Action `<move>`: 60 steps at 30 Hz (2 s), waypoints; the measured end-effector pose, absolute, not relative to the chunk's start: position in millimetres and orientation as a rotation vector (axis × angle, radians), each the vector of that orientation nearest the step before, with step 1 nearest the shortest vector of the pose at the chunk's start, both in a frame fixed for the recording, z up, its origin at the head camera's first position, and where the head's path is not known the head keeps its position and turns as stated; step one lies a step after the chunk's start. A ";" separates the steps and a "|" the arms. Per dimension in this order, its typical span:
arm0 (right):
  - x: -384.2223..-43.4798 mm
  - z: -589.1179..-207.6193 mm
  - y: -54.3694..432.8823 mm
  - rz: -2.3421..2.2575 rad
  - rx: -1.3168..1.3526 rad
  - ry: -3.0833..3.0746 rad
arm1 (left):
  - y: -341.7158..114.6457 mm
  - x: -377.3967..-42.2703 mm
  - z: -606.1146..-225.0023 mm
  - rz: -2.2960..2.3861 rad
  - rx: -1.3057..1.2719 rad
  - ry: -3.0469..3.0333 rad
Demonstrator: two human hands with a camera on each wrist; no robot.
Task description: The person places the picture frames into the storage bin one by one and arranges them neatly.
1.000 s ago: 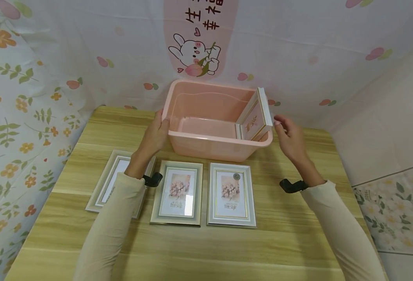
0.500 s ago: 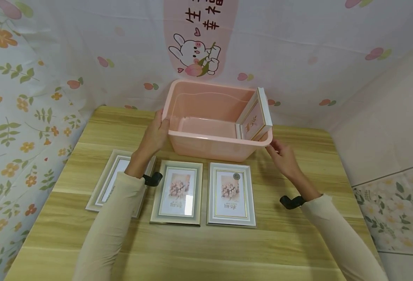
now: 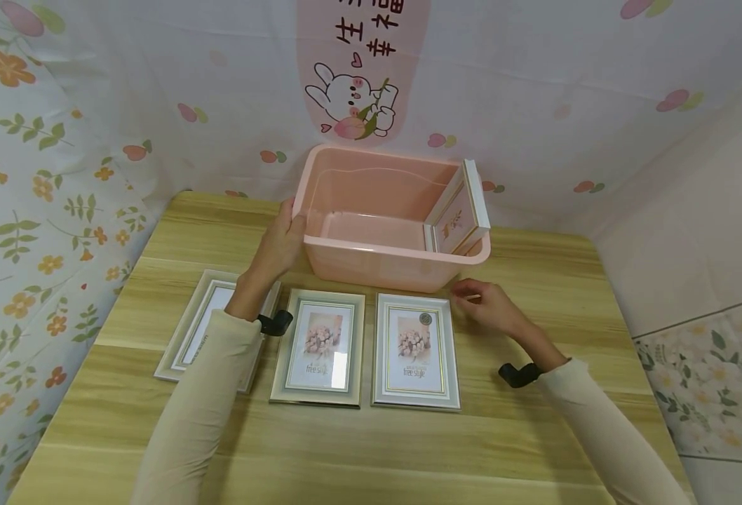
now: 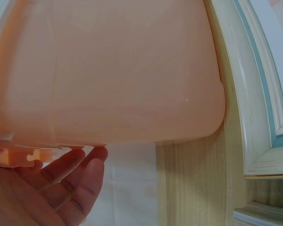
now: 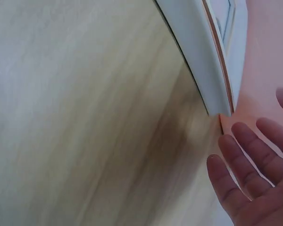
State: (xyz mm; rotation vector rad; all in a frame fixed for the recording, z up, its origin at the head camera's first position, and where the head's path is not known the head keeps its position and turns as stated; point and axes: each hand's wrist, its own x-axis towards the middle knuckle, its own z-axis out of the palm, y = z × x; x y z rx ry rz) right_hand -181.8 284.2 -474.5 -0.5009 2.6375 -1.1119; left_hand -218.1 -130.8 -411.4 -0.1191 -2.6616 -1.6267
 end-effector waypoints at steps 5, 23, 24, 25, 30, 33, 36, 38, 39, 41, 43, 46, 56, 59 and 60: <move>-180.1 -481.0 274.4 -1.111 -0.571 2.569 | -130.9 -218.4 -411.0 -1.630 -0.128 -2.659; -176.3 -495.0 247.9 -0.911 -0.897 2.694 | -130.9 -219.0 -411.6 -1.609 -0.139 -2.657; -176.1 -495.3 247.1 -0.900 -0.899 2.703 | -130.9 -219.0 -411.5 -1.609 -0.138 -2.656; -175.8 -495.2 246.5 -0.888 -0.898 2.711 | -130.9 -219.0 -411.3 -1.609 -0.136 -2.657; -174.5 -493.8 244.5 -0.800 -0.875 2.744 | -130.4 -218.9 -410.1 -1.607 -0.125 -2.664; -173.1 -489.7 244.9 -0.759 -0.831 2.746 | -130.5 -218.8 -409.8 -1.597 -0.123 -2.676; -172.4 -483.8 245.7 -0.785 -0.782 2.711 | -130.5 -218.4 -409.8 -1.583 -0.124 -2.686; -172.9 -480.2 246.3 -0.831 -0.766 2.668 | -130.4 -218.2 -409.7 -1.580 -0.125 -2.687; -173.4 -478.8 247.0 -0.856 -0.772 2.646 | -130.5 -218.1 -409.8 -1.578 -0.124 -2.687; -174.7 -476.3 248.4 -0.901 -0.778 2.608 | -130.5 -218.2 -410.2 -1.577 -0.120 -2.685; -175.9 -473.4 249.7 -0.940 -0.796 2.576 | -130.4 -218.5 -410.4 -1.579 -0.124 -2.682; -177.2 -468.6 251.6 -0.989 -0.815 2.530 | -130.5 -218.8 -410.9 -1.582 -0.132 -2.680; -179.0 -449.7 249.1 -1.056 -0.783 2.406 | -130.9 -218.4 -411.5 -1.572 -0.123 -2.685; -179.3 -446.7 248.3 -1.066 -0.773 2.369 | -130.7 -218.7 -411.9 -1.574 -0.126 -2.680; -179.3 -445.8 247.9 -1.073 -0.770 2.352 | -130.6 -218.7 -411.8 -1.577 -0.127 -2.677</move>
